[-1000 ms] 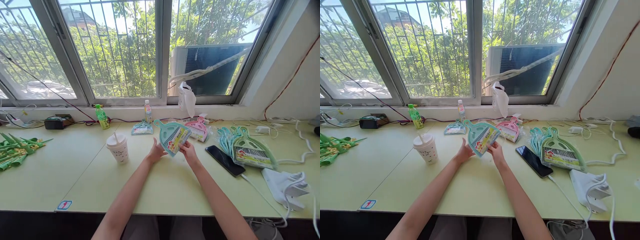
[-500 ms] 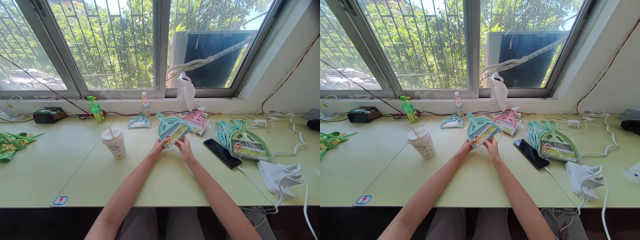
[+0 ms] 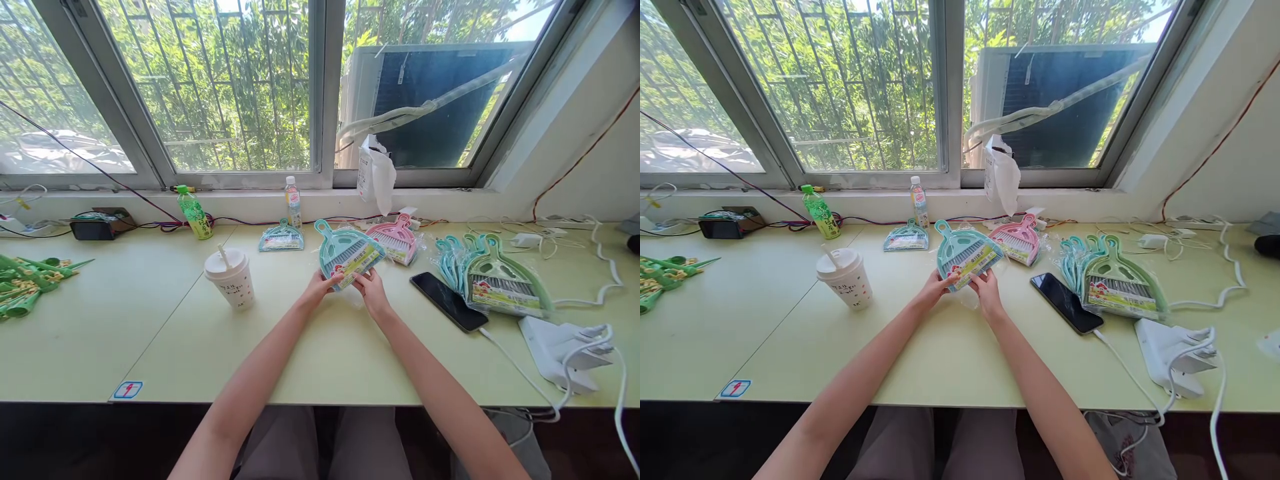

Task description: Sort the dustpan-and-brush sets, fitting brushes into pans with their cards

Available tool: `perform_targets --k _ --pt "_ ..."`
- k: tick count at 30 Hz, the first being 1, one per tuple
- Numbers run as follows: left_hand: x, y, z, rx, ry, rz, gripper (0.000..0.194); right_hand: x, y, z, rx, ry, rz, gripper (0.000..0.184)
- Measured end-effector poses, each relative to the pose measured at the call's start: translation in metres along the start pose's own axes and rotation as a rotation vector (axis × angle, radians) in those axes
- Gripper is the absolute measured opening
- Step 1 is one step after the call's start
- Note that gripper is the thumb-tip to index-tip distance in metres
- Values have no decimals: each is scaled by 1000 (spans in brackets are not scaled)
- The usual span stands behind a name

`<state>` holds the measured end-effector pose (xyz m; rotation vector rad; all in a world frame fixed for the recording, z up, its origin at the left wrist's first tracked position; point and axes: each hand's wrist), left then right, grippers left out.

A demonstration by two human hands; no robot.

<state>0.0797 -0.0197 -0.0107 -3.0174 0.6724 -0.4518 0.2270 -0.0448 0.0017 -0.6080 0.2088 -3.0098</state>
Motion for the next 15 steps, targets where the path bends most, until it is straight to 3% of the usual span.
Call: perform_targets --k 15 --pt "-7 -4 5 -6 51 -69 50 4 1 -6 44 81 -12 61"
Point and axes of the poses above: each hand's wrist, its own y-axis away from the middle knuckle, its own x-axis out of the palm, z = x × y, and after that the axes turned 8 degrees about z, right-handed
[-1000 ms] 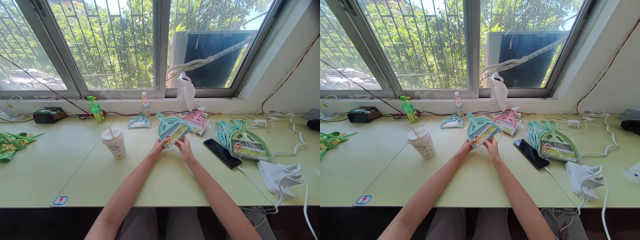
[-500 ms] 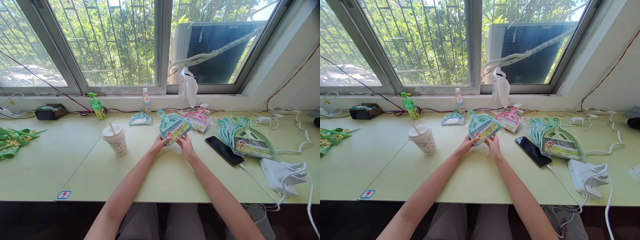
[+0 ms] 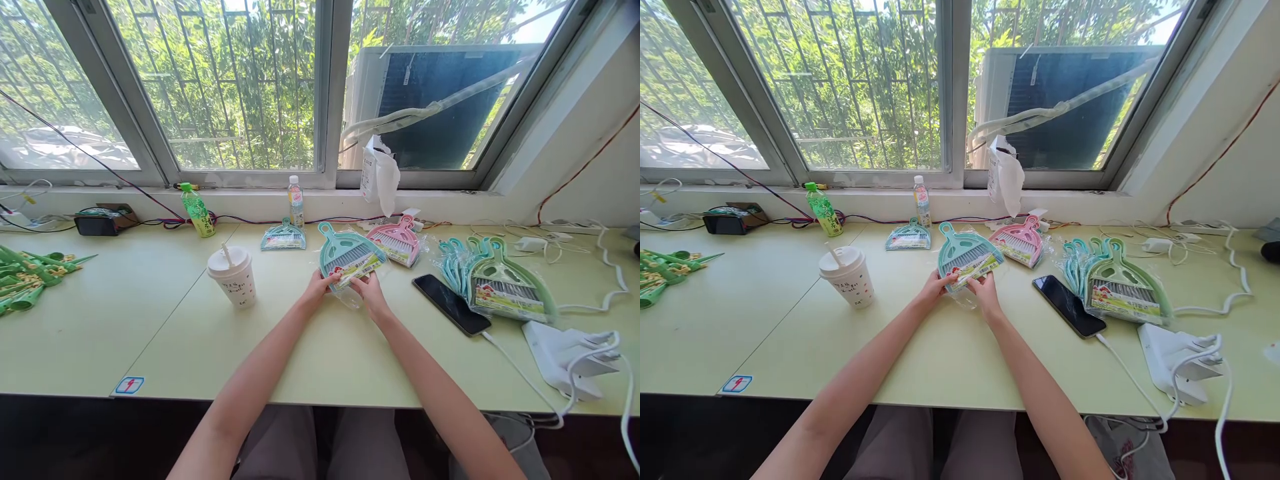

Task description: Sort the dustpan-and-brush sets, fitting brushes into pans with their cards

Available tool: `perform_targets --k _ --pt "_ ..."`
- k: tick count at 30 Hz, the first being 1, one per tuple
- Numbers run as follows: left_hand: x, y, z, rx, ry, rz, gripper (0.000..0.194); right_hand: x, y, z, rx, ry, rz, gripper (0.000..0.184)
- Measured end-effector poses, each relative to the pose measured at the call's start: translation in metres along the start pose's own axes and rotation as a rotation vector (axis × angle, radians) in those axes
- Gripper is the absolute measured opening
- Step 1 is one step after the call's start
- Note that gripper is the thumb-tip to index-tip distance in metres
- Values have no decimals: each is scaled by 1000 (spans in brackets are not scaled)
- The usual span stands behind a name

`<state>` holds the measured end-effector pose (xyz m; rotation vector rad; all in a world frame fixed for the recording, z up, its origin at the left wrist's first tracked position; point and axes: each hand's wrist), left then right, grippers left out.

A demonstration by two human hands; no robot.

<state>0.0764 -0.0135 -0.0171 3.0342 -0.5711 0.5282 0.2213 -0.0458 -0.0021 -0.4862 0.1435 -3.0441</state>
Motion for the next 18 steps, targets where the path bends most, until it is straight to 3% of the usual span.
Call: perform_targets --k 9,18 --pt "3 3 -3 -29 -26 18 52 -4 -1 -5 -20 0 -16 61" --pt "-2 2 -10 -5 -119 15 60 -18 -13 -7 100 61 43 38"
Point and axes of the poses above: each hand's wrist, its own y-axis away from the middle knuckle, its own x-axis out of the palm, z = x × y, and after that the axes turned 8 degrees about z, right-handed
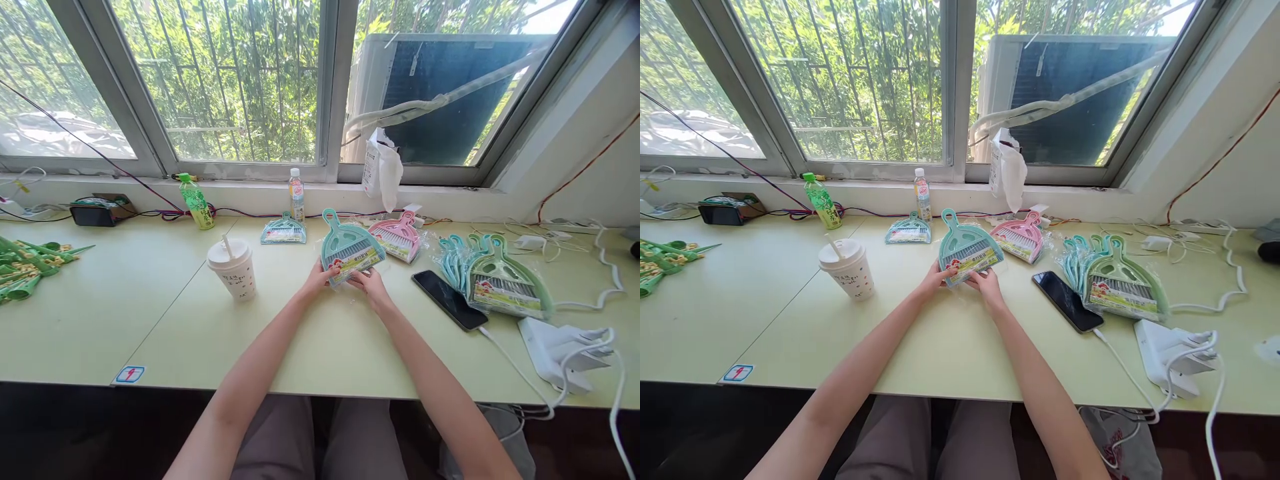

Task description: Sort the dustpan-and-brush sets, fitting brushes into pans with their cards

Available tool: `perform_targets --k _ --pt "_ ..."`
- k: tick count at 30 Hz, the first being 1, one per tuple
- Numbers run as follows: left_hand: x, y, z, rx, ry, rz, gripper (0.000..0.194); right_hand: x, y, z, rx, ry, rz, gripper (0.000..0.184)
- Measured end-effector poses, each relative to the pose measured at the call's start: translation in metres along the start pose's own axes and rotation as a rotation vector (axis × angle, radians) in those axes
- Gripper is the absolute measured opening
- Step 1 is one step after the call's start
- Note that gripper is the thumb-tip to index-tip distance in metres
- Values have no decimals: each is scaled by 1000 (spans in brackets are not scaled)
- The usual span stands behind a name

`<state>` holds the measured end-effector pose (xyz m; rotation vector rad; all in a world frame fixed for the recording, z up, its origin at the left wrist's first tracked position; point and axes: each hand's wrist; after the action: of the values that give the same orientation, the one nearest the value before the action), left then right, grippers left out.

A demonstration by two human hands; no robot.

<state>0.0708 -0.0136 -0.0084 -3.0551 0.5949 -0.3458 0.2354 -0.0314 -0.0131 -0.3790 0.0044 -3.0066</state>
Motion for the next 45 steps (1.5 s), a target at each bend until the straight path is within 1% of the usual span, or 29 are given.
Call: perform_targets --k 2,3,4,6,7,9,11,13,14,17,18,19,22,24,26,28,30,33,35,37,39,40,43,45 --pt "-6 -1 -2 -12 51 10 63 -11 -2 6 38 130 12 32" --pt "-10 -2 -3 -16 84 11 64 -17 -3 9 25 219 -19 32" --pt "-14 -3 -4 -15 122 2 64 -24 -3 13 -23 321 -74 32" --pt "-23 -5 -6 -6 221 -46 63 -36 -1 20 -212 553 -202 31" --pt "-28 -6 -7 -12 274 -74 60 -41 0 24 -323 675 -242 30" --pt "-36 -6 -10 -51 359 -97 50 -47 2 29 -501 895 -243 37" --pt "-41 -6 -11 -106 391 -69 39 -47 3 32 -599 1036 -218 45" --pt "-43 -5 -12 -133 390 -38 36 -44 2 33 -655 1086 -213 48" --pt "-43 -4 -11 -142 390 -26 36 -42 1 33 -681 1090 -214 46" --pt "-43 -4 -9 -176 396 7 41 -40 -1 32 -759 1079 -221 27" --pt "-43 -4 -8 -193 391 25 42 -40 -1 31 -781 1075 -229 23" --pt "-44 -5 -7 -213 383 45 43 -41 -2 30 -797 1076 -238 22" --pt "-44 -5 -7 -262 361 119 42 -43 -5 23 -806 1120 -251 24" --pt "-42 -3 -8 -297 359 197 39 -42 -6 18 -790 1192 -270 23" --pt "-40 -1 -11 -319 352 278 36 -40 -6 13 -783 1259 -319 22" --pt "-38 2 -13 -329 320 319 35 -38 -4 12 -805 1281 -364 19" --pt "-37 4 -14 -330 283 320 35 -36 -1 13 -842 1263 -369 18" --pt "-36 5 -15 -327 291 344 37 -36 1 16 -860 1229 -295 18" --pt "-37 3 -15 -325 335 332 38 -39 0 16 -822 1230 -226 19" --pt "-38 1 -13 -326 388 268 39 -40 -2 15 -761 1245 -181 19" --pt "-40 0 -12 -329 417 203 39 -41 -3 14 -704 1256 -176 18" --pt "-40 -1 -11 -332 413 190 38 -41 -3 14 -685 1255 -181 18" --pt "-39 0 -9 -347 350 220 32 -40 -3 14 -668 1239 -200 20" --pt "-38 2 -9 -307 279 240 31 -39 -2 14 -680 1240 -225 21"
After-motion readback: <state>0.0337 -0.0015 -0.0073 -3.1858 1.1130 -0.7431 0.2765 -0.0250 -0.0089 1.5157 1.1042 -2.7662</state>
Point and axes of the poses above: each hand's wrist, its own y-axis away from the middle knuckle, its own x-axis out of the palm, z = x × y, and after that the axes turned 8 degrees about z, right-handed
